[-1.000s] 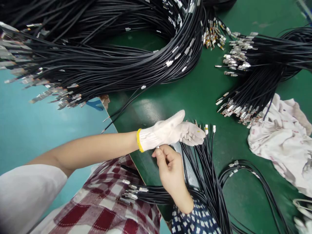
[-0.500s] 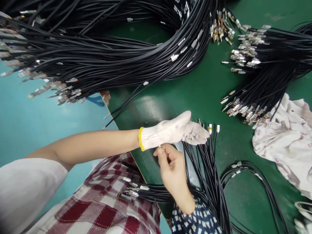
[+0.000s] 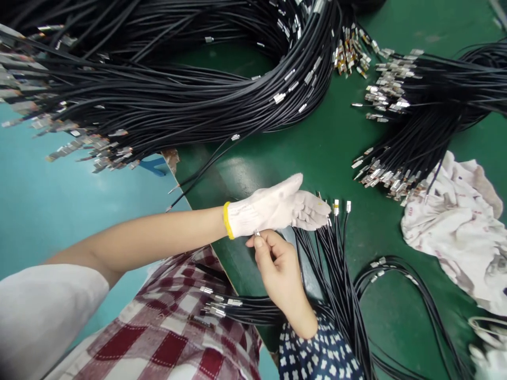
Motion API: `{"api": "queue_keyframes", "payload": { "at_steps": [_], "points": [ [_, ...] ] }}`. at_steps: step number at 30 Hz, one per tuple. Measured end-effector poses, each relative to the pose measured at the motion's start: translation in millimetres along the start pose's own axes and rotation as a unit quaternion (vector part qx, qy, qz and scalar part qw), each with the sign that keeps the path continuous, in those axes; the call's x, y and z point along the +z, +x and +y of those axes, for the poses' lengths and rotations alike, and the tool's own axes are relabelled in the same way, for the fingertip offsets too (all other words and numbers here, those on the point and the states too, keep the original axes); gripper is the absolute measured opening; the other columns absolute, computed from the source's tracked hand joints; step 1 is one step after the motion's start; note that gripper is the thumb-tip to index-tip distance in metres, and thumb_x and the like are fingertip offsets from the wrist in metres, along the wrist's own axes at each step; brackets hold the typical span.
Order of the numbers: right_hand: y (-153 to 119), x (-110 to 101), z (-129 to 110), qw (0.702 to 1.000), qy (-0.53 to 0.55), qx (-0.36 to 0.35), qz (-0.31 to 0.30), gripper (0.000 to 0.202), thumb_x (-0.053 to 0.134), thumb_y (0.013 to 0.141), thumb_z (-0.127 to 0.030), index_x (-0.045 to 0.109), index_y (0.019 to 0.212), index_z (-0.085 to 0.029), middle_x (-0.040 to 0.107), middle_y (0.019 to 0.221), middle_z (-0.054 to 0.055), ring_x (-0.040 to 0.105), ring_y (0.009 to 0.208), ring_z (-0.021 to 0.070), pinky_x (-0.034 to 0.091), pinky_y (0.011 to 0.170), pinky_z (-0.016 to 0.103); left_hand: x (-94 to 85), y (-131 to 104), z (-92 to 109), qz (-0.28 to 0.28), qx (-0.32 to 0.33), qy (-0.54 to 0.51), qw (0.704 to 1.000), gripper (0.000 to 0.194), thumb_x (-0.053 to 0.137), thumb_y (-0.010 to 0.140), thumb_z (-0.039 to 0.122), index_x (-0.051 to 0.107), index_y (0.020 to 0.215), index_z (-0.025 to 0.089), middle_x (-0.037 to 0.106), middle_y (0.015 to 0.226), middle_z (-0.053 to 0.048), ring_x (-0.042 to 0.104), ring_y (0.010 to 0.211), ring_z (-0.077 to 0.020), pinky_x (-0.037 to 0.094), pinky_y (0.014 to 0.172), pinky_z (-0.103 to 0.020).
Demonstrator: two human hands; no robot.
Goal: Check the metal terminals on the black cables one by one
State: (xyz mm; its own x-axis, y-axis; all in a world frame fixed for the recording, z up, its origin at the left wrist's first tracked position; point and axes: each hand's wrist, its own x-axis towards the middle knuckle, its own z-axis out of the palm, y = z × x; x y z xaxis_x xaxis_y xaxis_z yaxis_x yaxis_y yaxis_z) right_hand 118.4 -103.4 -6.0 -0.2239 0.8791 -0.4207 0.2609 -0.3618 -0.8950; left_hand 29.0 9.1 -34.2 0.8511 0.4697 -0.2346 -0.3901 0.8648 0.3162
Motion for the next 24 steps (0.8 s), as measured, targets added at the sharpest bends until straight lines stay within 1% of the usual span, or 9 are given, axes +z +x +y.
{"api": "queue_keyframes", "payload": {
  "at_steps": [6,9,10,12,14,16,18,21,24],
  "points": [
    [-2,-1,5,0.999,-0.012,-0.048,-0.010,0.030,0.049,0.103,-0.037,0.071,0.100,-0.016,0.049,0.053,-0.006,0.044,0.047,0.0103,0.038,0.050,0.023,-2.9,-4,2,-0.012,0.002,-0.018,1.000,0.073,0.025,0.100,0.064,0.074,0.092,0.011,0.074,0.090,-0.013,0.068,0.088,-0.0190,0.046,0.102,-0.037],
    [-12,-1,5,0.986,-0.113,-0.121,0.018,0.032,0.046,0.105,-0.033,0.071,0.118,-0.017,0.064,0.065,0.000,0.057,0.056,0.0138,0.046,0.057,0.026,-0.2,-16,9,-0.007,0.038,-0.009,0.999,0.073,0.026,0.099,0.065,0.074,0.096,0.010,0.075,0.092,-0.014,0.069,0.091,-0.0209,0.048,0.101,-0.039],
    [-17,-1,5,0.968,-0.187,-0.162,0.032,0.032,0.047,0.104,-0.032,0.070,0.123,-0.018,0.070,0.075,0.004,0.062,0.064,0.0163,0.048,0.062,0.029,1.8,-22,12,0.006,0.063,-0.002,0.998,0.072,0.027,0.099,0.065,0.074,0.096,0.010,0.075,0.093,-0.014,0.070,0.091,-0.0214,0.049,0.100,-0.040],
    [-27,-6,5,0.910,-0.336,-0.235,0.059,0.032,0.053,0.102,-0.034,0.069,0.126,-0.020,0.075,0.098,0.009,0.067,0.082,0.0215,0.049,0.073,0.034,6.2,-34,16,0.053,0.130,0.026,0.990,0.067,0.032,0.099,0.064,0.074,0.095,0.012,0.076,0.092,-0.013,0.071,0.091,-0.0219,0.051,0.098,-0.039],
    [-34,-17,7,0.862,-0.417,-0.265,0.110,0.028,0.058,0.100,-0.035,0.072,0.119,-0.021,0.075,0.106,0.009,0.068,0.091,0.0232,0.049,0.078,0.035,9.5,-45,18,0.121,0.188,0.080,0.971,0.061,0.038,0.097,0.063,0.074,0.093,0.013,0.076,0.090,-0.011,0.072,0.088,-0.0214,0.054,0.093,-0.038],
    [-39,-31,12,0.836,-0.447,-0.245,0.203,0.020,0.060,0.099,-0.033,0.074,0.105,-0.019,0.076,0.099,0.008,0.069,0.089,0.0216,0.049,0.080,0.033,10.4,-55,16,0.183,0.219,0.148,0.947,0.056,0.045,0.095,0.063,0.074,0.089,0.015,0.076,0.088,-0.010,0.072,0.084,-0.0211,0.055,0.089,-0.037],
    [-41,-44,19,0.802,-0.497,-0.194,0.268,0.019,0.064,0.097,-0.035,0.073,0.097,-0.018,0.075,0.095,0.007,0.068,0.085,0.0224,0.048,0.076,0.034,9.5,-65,11,0.216,0.237,0.204,0.925,0.050,0.050,0.093,0.061,0.074,0.087,0.017,0.076,0.089,-0.010,0.071,0.085,-0.0213,0.056,0.087,-0.036],
    [-40,-53,28,0.772,-0.550,-0.155,0.279,0.018,0.064,0.096,-0.035,0.072,0.093,-0.019,0.074,0.091,0.006,0.066,0.083,0.0230,0.045,0.071,0.034,8.0,-79,5,0.241,0.259,0.264,0.897,0.044,0.053,0.093,0.056,0.074,0.089,0.017,0.075,0.089,-0.009,0.070,0.087,-0.0214,0.055,0.086,-0.035],
    [-38,-51,32,0.768,-0.560,-0.149,0.274,0.016,0.063,0.096,-0.032,0.071,0.090,-0.019,0.072,0.089,0.005,0.065,0.082,0.0229,0.043,0.070,0.034,9.4,-90,0,0.261,0.264,0.330,0.868,0.034,0.057,0.092,0.047,0.073,0.092,0.017,0.074,0.093,-0.008,0.068,0.086,-0.0197,0.055,0.085,-0.033]
  ]
}}
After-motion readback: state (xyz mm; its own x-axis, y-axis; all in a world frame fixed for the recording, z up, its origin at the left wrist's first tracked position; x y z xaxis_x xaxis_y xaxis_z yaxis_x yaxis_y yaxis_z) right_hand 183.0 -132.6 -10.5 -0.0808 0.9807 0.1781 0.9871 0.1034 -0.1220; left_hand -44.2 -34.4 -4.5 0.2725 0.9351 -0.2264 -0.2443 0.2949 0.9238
